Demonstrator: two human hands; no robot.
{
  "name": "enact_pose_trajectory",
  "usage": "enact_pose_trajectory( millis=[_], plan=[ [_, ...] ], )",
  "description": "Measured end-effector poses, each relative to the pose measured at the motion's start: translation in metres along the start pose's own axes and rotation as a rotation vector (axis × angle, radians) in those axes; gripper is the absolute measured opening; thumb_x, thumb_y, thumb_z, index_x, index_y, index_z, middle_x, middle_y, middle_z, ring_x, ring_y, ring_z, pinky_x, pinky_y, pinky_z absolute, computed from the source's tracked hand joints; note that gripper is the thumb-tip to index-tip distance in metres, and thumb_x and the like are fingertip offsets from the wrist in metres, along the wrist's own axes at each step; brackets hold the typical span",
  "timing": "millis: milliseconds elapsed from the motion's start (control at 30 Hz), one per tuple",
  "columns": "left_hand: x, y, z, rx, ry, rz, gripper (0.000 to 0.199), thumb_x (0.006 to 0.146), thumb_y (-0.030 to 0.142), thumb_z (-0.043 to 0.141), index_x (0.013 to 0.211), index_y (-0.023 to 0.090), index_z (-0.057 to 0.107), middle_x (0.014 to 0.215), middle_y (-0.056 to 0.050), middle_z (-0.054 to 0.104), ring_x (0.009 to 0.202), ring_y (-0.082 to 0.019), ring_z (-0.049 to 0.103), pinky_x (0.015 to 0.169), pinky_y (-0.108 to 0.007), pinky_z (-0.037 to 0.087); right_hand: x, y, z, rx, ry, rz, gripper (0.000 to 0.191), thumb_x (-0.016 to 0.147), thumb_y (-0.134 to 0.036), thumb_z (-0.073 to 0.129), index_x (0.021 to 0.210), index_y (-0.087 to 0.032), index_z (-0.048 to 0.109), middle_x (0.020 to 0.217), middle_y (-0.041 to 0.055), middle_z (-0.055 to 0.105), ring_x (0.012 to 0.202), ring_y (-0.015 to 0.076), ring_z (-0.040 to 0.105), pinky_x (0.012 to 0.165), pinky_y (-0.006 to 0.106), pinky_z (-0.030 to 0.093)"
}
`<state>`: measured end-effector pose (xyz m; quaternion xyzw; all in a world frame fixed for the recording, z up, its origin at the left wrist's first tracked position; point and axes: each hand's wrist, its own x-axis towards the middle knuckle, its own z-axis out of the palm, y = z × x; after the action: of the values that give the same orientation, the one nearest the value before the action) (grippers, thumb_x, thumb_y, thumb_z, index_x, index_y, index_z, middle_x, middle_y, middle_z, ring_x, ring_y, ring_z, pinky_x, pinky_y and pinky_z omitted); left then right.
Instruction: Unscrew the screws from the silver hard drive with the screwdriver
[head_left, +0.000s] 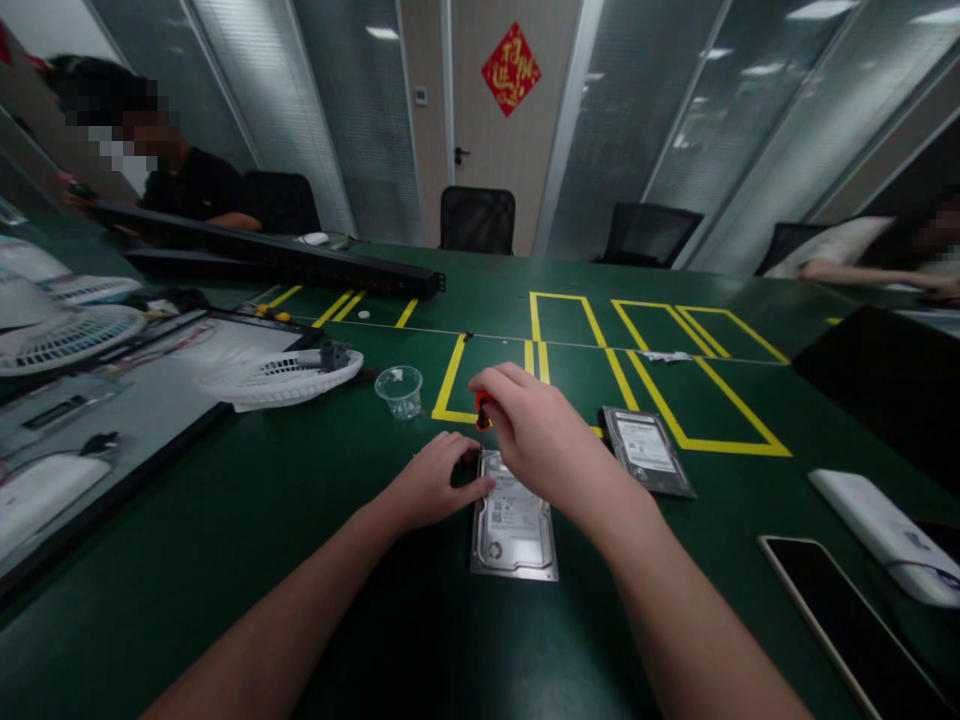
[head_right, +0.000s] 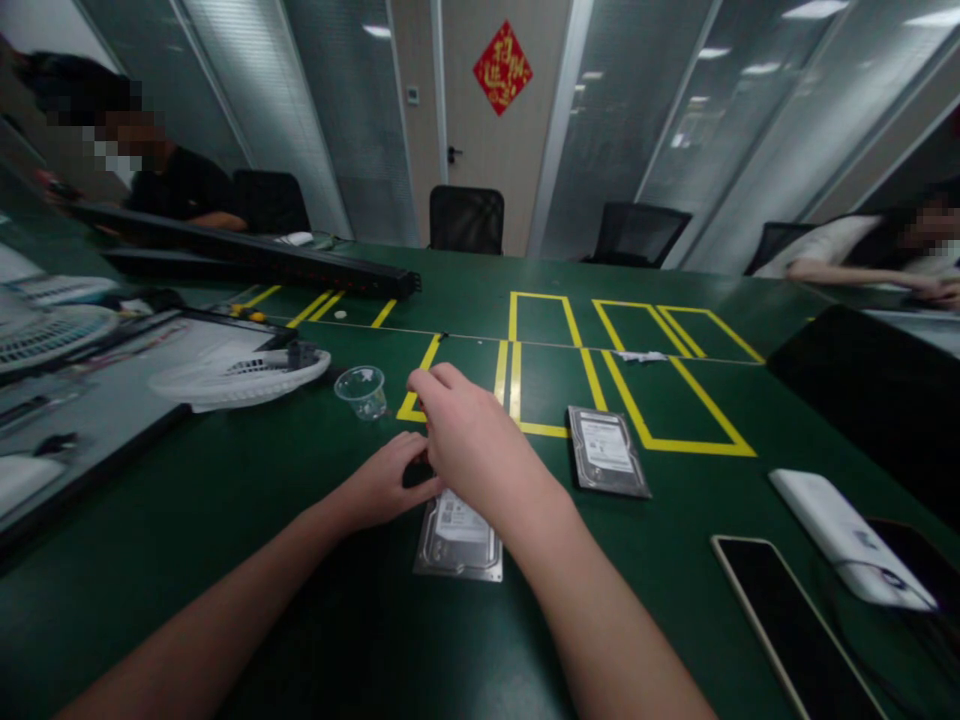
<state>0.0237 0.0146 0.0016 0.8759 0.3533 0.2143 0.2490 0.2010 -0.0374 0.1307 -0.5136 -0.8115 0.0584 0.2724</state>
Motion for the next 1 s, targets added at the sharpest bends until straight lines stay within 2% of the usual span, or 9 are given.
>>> enact_pose_trajectory(
  millis=[133,233,433,667,867,1000],
  plan=[
    [0.0000,-0.0015,0.0000,-0.016,0.003,0.010,0.038,0.087,0.047,0.069,0.115,0.023,0.063,0.106,-0.009,0.066,0.098,-0.028,0.058,0.085,-0.042,0.050,0.0010,-0.0033,-0.0018,-0.022,0.001,0.003,0.010,0.098,-0.023,0.052,0.107,-0.020,0.057,0.108,0.0072,0.063,0.090,0.0188,0.060,0.075,0.032,0.044],
    [0.0000,-0.0014,-0.0011,-0.006,-0.009,0.016,0.035,0.088,0.047,0.068,0.112,0.022,0.063,0.106,-0.009,0.066,0.096,-0.027,0.059,0.085,-0.041,0.050,0.0018,-0.0027,-0.0012,-0.058,0.010,0.005,0.008,0.099,-0.025,0.052,0.104,-0.020,0.056,0.103,0.0060,0.063,0.084,0.0177,0.059,0.071,0.031,0.042],
    [-0.0003,0.0002,-0.0017,0.001,-0.018,0.006,0.034,0.088,0.047,0.068,0.110,0.021,0.064,0.104,-0.008,0.066,0.094,-0.026,0.059,0.083,-0.039,0.049,0.0023,-0.0003,0.0014,-0.043,0.032,0.039,0.012,0.097,-0.022,0.052,0.109,-0.018,0.053,0.104,0.0075,0.064,0.086,0.0191,0.059,0.071,0.032,0.042],
    [-0.0003,-0.0010,-0.0006,-0.020,0.003,0.020,0.037,0.088,0.046,0.069,0.115,0.022,0.064,0.108,-0.009,0.067,0.097,-0.027,0.059,0.086,-0.040,0.049,0.0018,-0.0021,-0.0015,0.001,0.036,0.052,0.010,0.096,-0.024,0.053,0.102,-0.018,0.057,0.109,0.0078,0.060,0.084,0.0166,0.059,0.074,0.032,0.045],
    [-0.0002,-0.0012,-0.0002,0.014,-0.005,0.017,0.032,0.088,0.047,0.068,0.105,0.020,0.065,0.099,-0.007,0.065,0.093,-0.025,0.058,0.081,-0.038,0.048,-0.0007,0.0004,-0.0016,0.024,0.011,-0.008,0.023,0.100,-0.017,0.044,0.115,-0.018,0.061,0.113,0.0088,0.062,0.096,0.0189,0.061,0.080,0.033,0.046],
    [-0.0002,-0.0008,0.0000,0.005,-0.002,0.016,0.032,0.088,0.046,0.068,0.107,0.020,0.065,0.101,-0.007,0.065,0.094,-0.026,0.058,0.083,-0.038,0.048,-0.0008,-0.0008,-0.0007,0.025,0.011,-0.006,0.025,0.099,-0.013,0.042,0.117,-0.017,0.059,0.114,0.0096,0.063,0.098,0.0192,0.061,0.080,0.033,0.046]
  ],
)
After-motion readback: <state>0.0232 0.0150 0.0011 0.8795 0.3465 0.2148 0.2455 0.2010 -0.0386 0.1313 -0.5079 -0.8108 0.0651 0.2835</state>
